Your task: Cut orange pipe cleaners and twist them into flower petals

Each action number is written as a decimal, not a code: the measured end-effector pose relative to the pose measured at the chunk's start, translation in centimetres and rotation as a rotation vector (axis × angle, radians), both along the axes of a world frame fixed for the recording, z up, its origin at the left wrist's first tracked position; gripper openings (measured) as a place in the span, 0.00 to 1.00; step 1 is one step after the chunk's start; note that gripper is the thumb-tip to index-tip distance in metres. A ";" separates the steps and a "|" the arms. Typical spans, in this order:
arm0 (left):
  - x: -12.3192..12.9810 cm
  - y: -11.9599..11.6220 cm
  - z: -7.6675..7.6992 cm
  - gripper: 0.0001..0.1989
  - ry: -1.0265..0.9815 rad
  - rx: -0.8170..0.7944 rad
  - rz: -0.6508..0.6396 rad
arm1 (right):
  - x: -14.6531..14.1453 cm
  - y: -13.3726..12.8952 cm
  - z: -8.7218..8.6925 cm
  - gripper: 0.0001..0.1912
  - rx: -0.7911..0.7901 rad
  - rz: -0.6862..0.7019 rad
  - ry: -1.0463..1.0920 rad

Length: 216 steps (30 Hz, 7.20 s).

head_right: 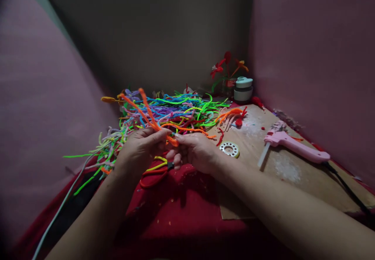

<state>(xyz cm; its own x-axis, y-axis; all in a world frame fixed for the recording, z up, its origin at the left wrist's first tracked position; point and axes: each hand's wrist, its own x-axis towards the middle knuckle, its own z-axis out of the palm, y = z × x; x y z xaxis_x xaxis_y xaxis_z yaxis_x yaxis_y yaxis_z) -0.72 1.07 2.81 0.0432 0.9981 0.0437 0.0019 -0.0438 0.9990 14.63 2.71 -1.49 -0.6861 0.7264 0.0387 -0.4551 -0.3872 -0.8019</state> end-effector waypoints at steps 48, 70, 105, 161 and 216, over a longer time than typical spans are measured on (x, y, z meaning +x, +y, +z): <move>0.9 -0.2 -2.0 0.10 -0.185 -0.010 0.045 | -0.8 -0.3 -0.1 0.07 0.134 -0.217 -0.238; 0.8 -0.6 -2.4 0.10 0.021 0.142 0.139 | -0.7 -0.5 0.8 0.06 0.116 -0.178 -0.296; -1.9 -1.5 -0.4 0.05 1.348 1.149 0.022 | 0.6 0.5 0.8 0.06 0.339 -0.048 -0.323; -1.8 -1.6 -0.8 0.07 0.635 0.383 0.038 | -0.3 -1.1 1.6 0.07 0.303 -0.207 -0.354; -0.4 -1.5 -1.3 0.08 0.591 0.256 0.128 | -0.6 -1.2 1.5 0.12 0.327 -0.149 -0.512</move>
<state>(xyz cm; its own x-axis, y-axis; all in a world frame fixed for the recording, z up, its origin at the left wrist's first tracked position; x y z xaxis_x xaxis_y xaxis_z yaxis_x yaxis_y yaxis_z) -1.08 -0.38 1.55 0.0142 0.9582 0.2859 0.5685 -0.2429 0.7860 14.02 1.52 -0.03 -0.5690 0.8218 -0.0316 -0.0123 -0.0469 -0.9988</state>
